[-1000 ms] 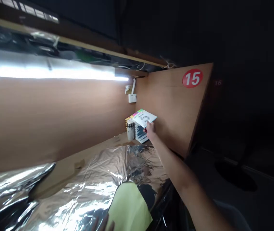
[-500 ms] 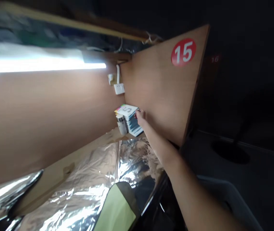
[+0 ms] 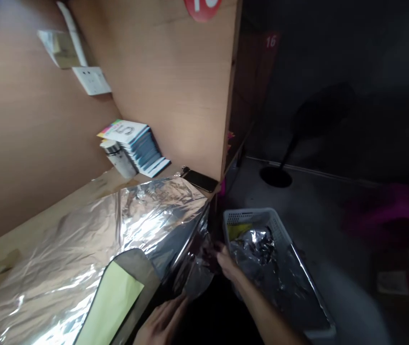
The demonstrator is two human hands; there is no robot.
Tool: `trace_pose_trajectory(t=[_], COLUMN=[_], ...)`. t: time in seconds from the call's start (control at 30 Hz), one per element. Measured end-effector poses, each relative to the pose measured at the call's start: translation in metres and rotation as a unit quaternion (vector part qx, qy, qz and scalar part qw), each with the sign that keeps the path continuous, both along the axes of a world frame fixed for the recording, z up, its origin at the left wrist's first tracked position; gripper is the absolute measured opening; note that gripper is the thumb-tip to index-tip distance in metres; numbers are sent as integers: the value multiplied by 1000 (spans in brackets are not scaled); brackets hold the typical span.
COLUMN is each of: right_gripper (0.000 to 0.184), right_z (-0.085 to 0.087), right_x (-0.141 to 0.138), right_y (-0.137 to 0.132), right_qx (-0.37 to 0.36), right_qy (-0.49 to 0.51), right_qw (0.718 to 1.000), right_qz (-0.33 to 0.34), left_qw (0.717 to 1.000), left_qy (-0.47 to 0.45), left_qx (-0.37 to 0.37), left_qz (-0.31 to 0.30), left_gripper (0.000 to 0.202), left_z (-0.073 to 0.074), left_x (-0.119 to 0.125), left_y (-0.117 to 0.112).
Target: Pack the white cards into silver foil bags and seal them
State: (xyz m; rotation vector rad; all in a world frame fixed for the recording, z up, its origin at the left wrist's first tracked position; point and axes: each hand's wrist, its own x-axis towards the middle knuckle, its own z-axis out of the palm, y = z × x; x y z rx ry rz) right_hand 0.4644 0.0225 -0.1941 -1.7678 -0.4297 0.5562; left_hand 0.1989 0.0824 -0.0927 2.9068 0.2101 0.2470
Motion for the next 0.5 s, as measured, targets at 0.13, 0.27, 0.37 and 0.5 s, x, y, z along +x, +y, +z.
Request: trace_pose_trajectory(t=[0.13,0.27,0.37,0.5], right_gripper=[58,64,55,29], right_z=[-6,16,44,82], right_x=[0,26,43,60], right_y=[-18,-49,-75,-92], right_qx=[-78,-163,-214,-226], right_qy=[-53,-124,-163,-194], right_qw=[995,973,949,931], right_qz=[34,107,166,210], left_qw=[993,990,992,997], left_qy=[109,133,121,67], left_qx=[-32,26,24,-10], left_qz=[4,44,34,40], left_gripper=[44,38,29,19], left_z=[-23,-42,-41,-18], left_x=[61,81,83,85], left_y=[-29,-50,-53,-50])
